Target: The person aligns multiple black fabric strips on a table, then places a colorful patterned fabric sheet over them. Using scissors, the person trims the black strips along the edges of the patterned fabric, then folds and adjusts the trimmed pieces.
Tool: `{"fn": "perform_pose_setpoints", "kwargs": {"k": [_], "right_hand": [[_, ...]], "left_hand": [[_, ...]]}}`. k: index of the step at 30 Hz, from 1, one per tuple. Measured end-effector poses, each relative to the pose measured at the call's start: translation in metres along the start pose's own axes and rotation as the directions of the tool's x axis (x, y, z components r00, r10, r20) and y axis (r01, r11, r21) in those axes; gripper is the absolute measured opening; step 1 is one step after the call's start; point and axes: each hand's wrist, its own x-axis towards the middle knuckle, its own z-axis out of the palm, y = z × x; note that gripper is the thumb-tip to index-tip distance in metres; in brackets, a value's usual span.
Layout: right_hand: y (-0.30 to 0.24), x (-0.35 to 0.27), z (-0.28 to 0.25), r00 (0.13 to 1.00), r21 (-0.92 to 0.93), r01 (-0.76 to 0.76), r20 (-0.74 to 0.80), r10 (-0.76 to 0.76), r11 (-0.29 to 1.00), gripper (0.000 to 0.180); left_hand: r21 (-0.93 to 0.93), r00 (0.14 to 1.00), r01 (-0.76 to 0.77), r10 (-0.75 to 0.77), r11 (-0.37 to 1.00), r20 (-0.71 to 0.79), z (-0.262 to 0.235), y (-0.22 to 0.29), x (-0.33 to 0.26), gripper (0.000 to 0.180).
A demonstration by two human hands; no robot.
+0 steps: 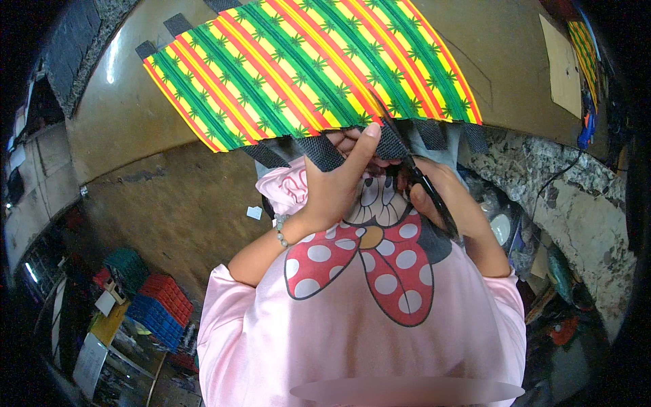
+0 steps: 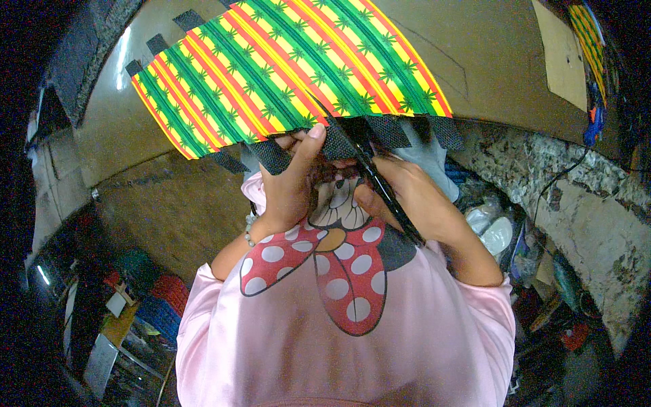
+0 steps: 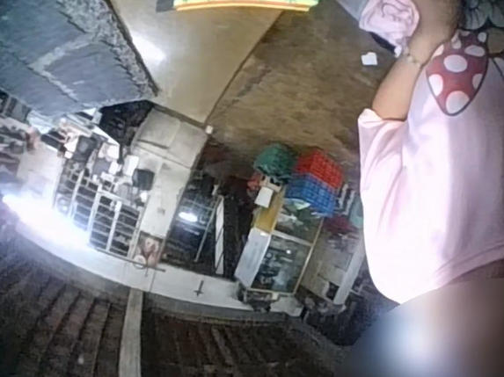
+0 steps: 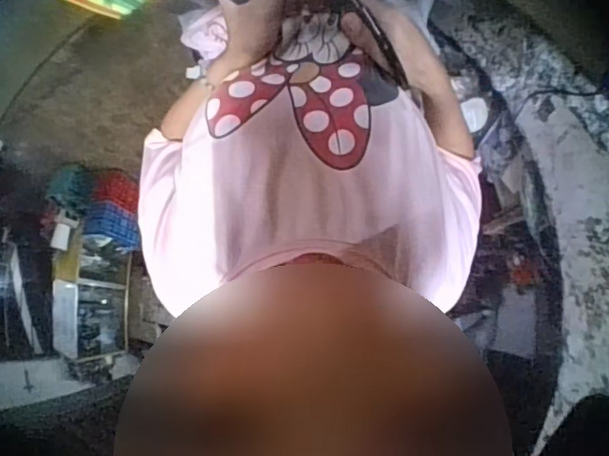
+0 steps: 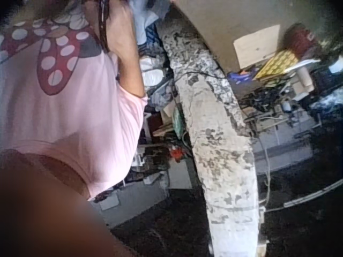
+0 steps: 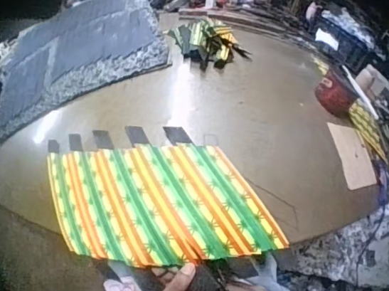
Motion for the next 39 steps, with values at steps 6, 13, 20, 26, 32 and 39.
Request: {"fn": "perform_pose_setpoints", "kwargs": {"k": [6, 13, 20, 26, 32, 39], "right_hand": [[0.001, 0.001, 0.000, 0.992, -0.017, -0.114, 0.051, 0.115, 0.993, 0.051], [0.000, 0.001, 0.010, 0.991, 0.015, -0.109, -0.082, 0.109, 0.994, 0.039], [0.001, 0.005, 0.019, 0.982, 0.093, -0.067, -0.170, 0.082, 0.993, 0.042], [0.008, 0.000, 0.020, 0.975, 0.133, -0.161, -0.130, 0.178, 0.978, 0.041], [0.023, -0.003, 0.015, 0.991, -0.028, -0.119, -0.064, 0.117, 0.993, 0.042], [0.015, -0.012, -0.005, 0.962, -0.086, -0.127, 0.233, 0.144, 0.988, 0.037]], "left_hand": [[-0.031, 0.999, -0.019, 0.021, 0.999, 0.041, -0.002, -0.001, 0.000, 0.015], [0.046, 0.996, -0.078, 0.076, 0.996, 0.040, -0.006, -0.003, 0.001, 0.016], [0.025, 0.997, -0.049, 0.047, 0.998, 0.065, -0.005, -0.001, 0.000, 0.016], [0.126, 0.995, -0.091, 0.083, 0.988, 0.061, -0.012, -0.001, 0.001, 0.012], [0.124, 0.979, -0.199, 0.204, 0.972, -0.027, -0.008, -0.018, -0.001, 0.012], [0.153, 0.977, -0.200, 0.208, 0.968, -0.043, -0.004, -0.007, 0.002, 0.016]]}}
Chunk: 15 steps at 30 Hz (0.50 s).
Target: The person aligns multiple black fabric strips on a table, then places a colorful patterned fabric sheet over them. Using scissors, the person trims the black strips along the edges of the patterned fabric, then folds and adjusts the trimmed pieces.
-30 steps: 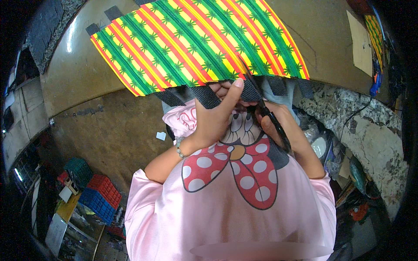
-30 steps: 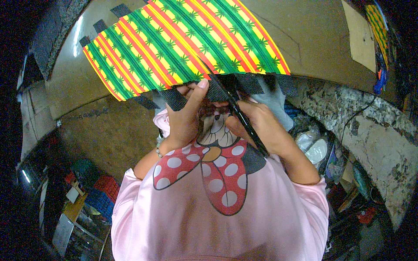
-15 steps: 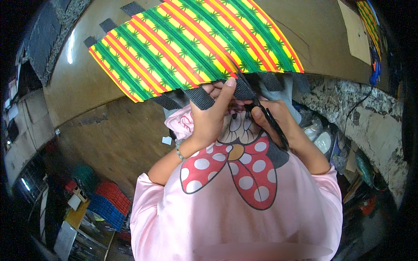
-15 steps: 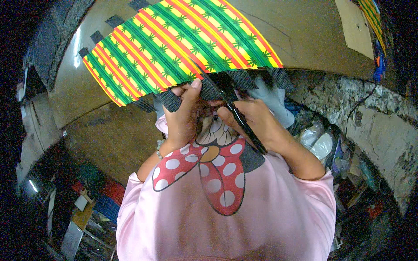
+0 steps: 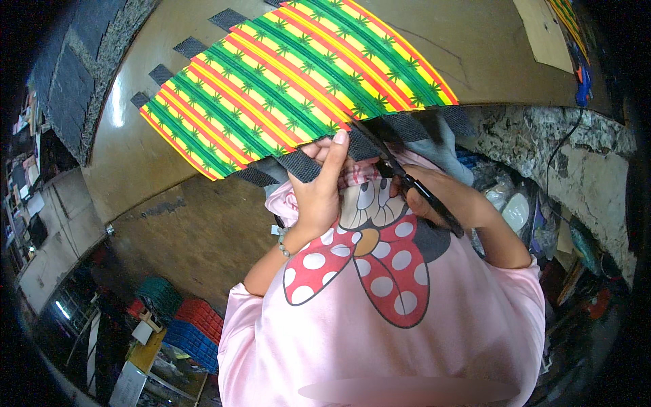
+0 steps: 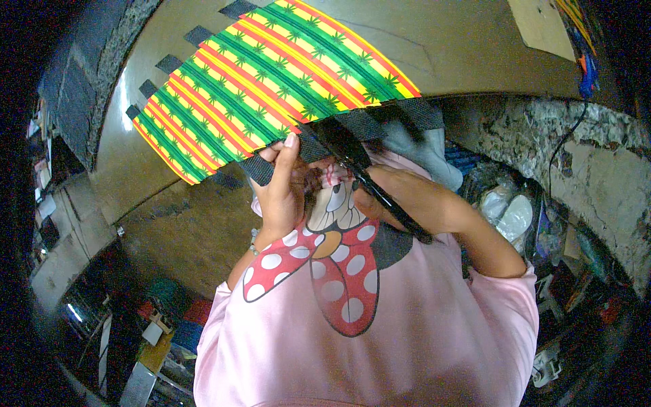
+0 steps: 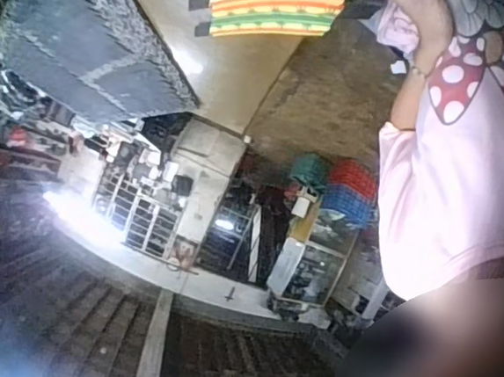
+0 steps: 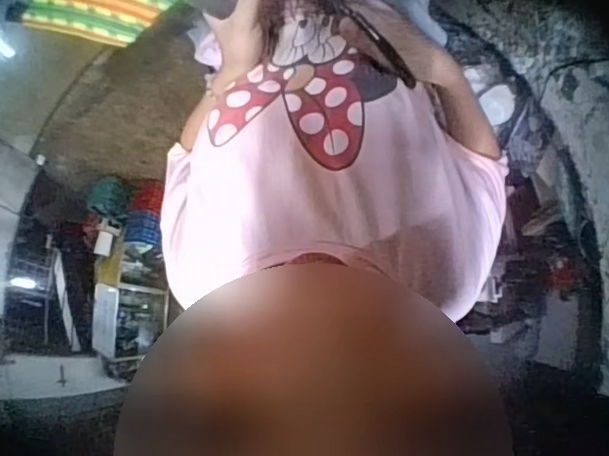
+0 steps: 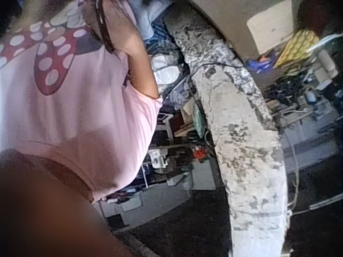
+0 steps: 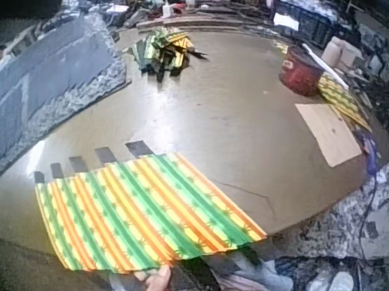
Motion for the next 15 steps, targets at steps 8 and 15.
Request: {"fn": "perform_pose_setpoints", "kwargs": {"k": [8, 15], "right_hand": [[-0.003, 0.023, 0.018, 0.906, -0.108, 0.152, -0.383, -0.182, 0.982, 0.037], [-0.014, 0.022, 0.018, 0.887, -0.037, 0.185, -0.424, -0.183, 0.982, 0.036]], "left_hand": [[0.062, 1.000, 0.009, -0.010, 0.998, 0.001, -0.009, 0.003, 0.001, 0.017], [0.010, 1.000, -0.008, 0.007, 1.000, 0.024, -0.010, 0.000, -0.001, 0.015]]}}
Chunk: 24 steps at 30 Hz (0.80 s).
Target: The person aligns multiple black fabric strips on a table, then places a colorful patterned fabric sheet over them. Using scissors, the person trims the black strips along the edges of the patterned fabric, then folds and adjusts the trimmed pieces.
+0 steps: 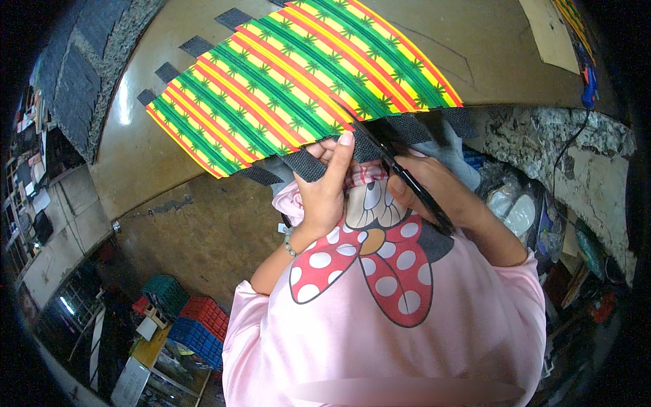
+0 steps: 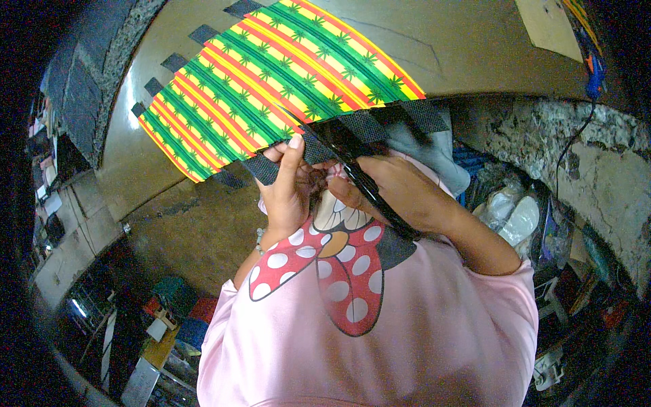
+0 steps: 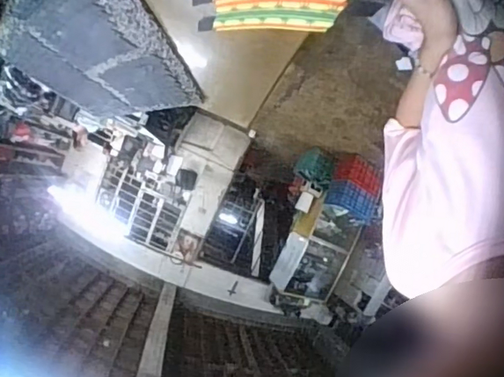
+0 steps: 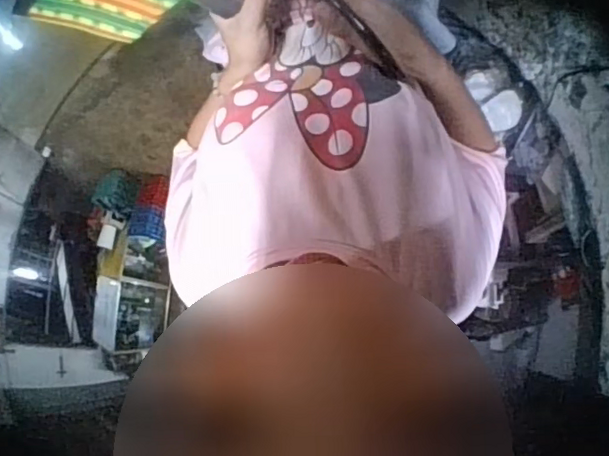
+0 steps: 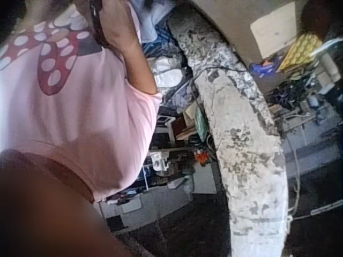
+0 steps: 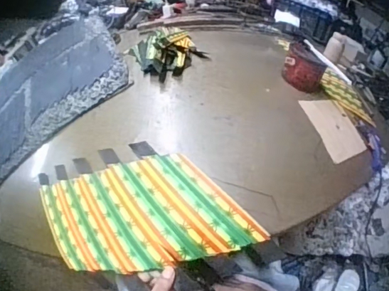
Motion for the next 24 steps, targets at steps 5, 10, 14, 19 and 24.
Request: {"fn": "perform_pose_setpoints", "kwargs": {"k": [5, 10, 14, 19, 24], "right_hand": [[-0.001, 0.000, 0.002, 0.998, -0.003, -0.058, 0.018, 0.058, 0.998, 0.036], [-0.003, 0.002, 0.005, 0.998, 0.120, -0.050, -0.041, 0.055, 0.992, 0.041], [-0.006, 0.003, 0.003, 0.984, 0.095, -0.181, 0.010, 0.180, 0.979, 0.045], [0.011, -0.005, -0.002, 0.968, -0.001, -0.215, 0.128, 0.214, 0.977, 0.044], [0.030, -0.027, -0.021, 0.977, -0.073, 0.043, 0.211, -0.027, 0.996, 0.032]], "left_hand": [[-0.012, 1.000, 0.007, -0.007, 1.000, 0.013, 0.001, 0.001, 0.001, 0.016], [-0.052, 1.000, -0.018, 0.018, 0.998, 0.004, 0.005, -0.001, 0.000, 0.016], [-0.034, 1.000, 0.003, -0.003, 0.999, 0.019, 0.000, -0.003, 0.003, 0.017], [0.046, 1.000, 0.027, -0.027, 0.999, -0.003, -0.006, -0.005, 0.004, 0.018], [0.108, 0.994, 0.103, -0.107, 0.989, 0.031, -0.006, 0.006, 0.004, 0.018]]}}
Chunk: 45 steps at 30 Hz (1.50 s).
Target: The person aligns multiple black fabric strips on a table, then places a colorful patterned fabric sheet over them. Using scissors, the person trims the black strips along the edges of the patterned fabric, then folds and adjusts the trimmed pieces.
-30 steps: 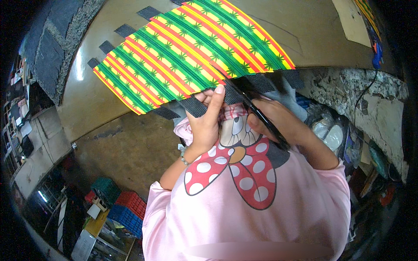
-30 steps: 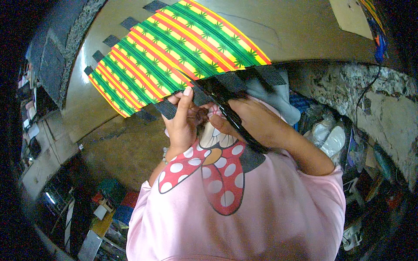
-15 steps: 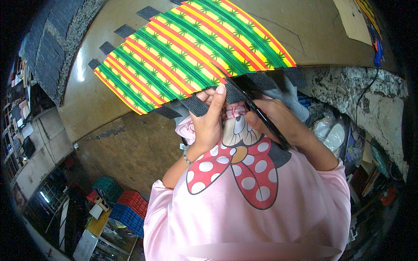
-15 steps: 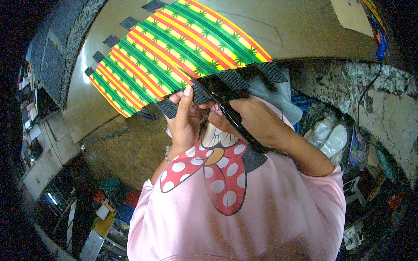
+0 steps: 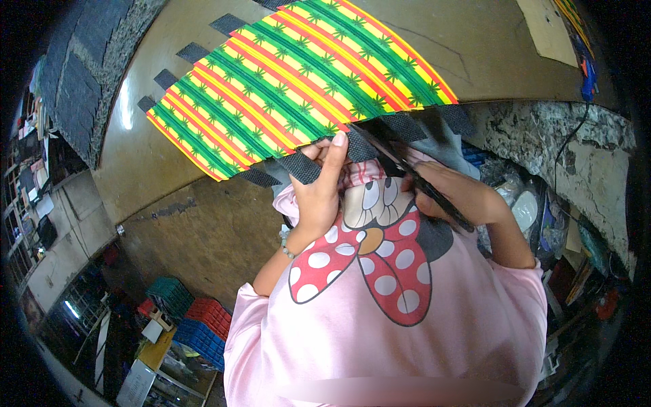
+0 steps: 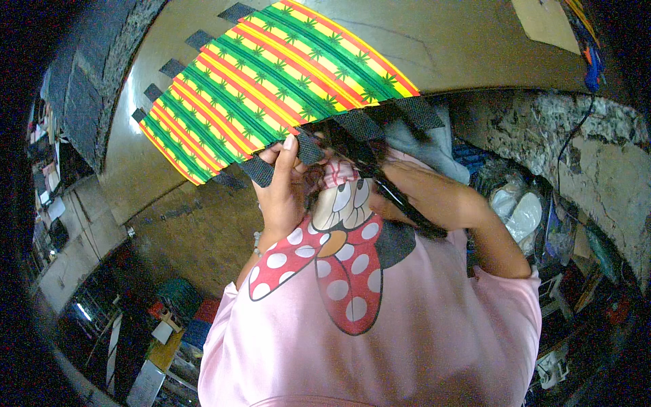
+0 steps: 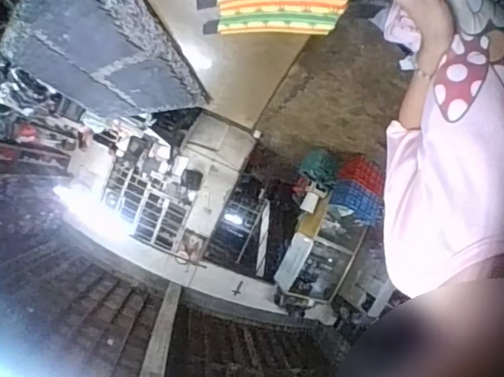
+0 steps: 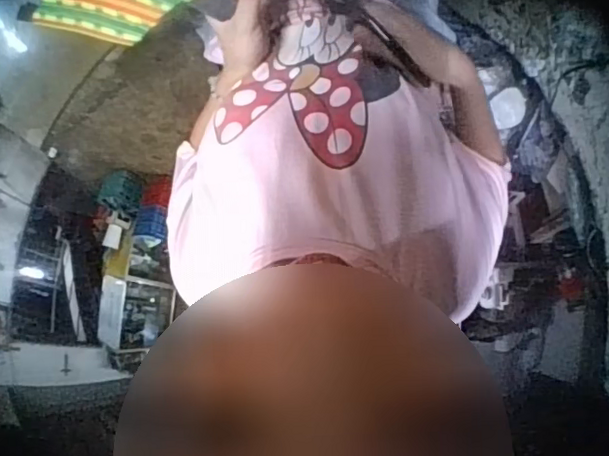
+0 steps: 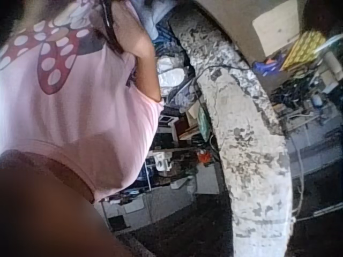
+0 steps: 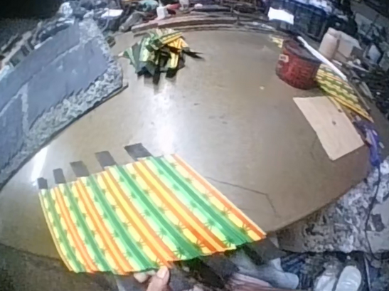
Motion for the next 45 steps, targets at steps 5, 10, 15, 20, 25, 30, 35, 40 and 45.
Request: {"fn": "perform_pose_setpoints", "kwargs": {"k": [5, 10, 15, 20, 25, 30, 35, 40, 45], "right_hand": [[-0.010, -0.021, -0.009, 0.976, 0.123, -0.208, 0.091, 0.198, 0.970, 0.037], [-0.004, -0.003, 0.009, 0.972, 0.015, 0.098, -0.216, -0.093, 0.995, 0.045], [0.007, -0.002, 0.008, 0.996, 0.162, -0.024, -0.079, 0.037, 0.987, 0.066], [0.001, -0.004, -0.003, 0.992, 0.403, -0.127, 0.071, 0.107, 0.907, 0.076], [-0.009, 0.000, -0.006, 0.990, 0.341, -0.138, 0.016, 0.141, 0.930, 0.074], [-0.016, 0.004, -0.006, 0.988, 0.225, -0.127, -0.055, 0.143, 0.966, 0.056], [-0.021, 0.007, -0.006, 0.981, 0.238, -0.151, -0.087, 0.176, 0.959, 0.053], [-0.023, 0.006, -0.006, 0.966, 0.233, -0.223, -0.075, 0.246, 0.947, 0.049], [-0.020, 0.009, 0.001, 0.972, 0.175, -0.102, -0.192, 0.135, 0.979, 0.053]], "left_hand": [[-0.215, 0.990, 0.028, 0.002, 0.976, 0.138, 0.004, 0.004, -0.005, 0.026], [-0.162, 0.981, -0.043, 0.073, 0.986, 0.182, 0.003, 0.001, -0.002, 0.032], [-0.173, 0.976, -0.072, 0.105, 0.982, 0.192, 0.002, 0.000, -0.003, 0.033], [-0.220, 0.970, -0.063, 0.111, 0.974, 0.216, 0.004, 0.000, -0.003, 0.034], [-0.204, 0.972, -0.062, 0.106, 0.977, 0.209, 0.004, 0.000, -0.004, 0.034], [-0.196, 0.971, -0.075, 0.117, 0.978, 0.207, 0.005, 0.000, -0.004, 0.032], [-0.196, 0.975, -0.065, 0.104, 0.979, 0.195, 0.005, -0.001, -0.004, 0.032], [-0.219, 0.981, -0.042, 0.082, 0.975, 0.176, 0.004, -0.003, -0.004, 0.031], [-0.244, 0.976, -0.067, 0.114, 0.967, 0.185, 0.004, -0.004, -0.003, 0.030]]}}
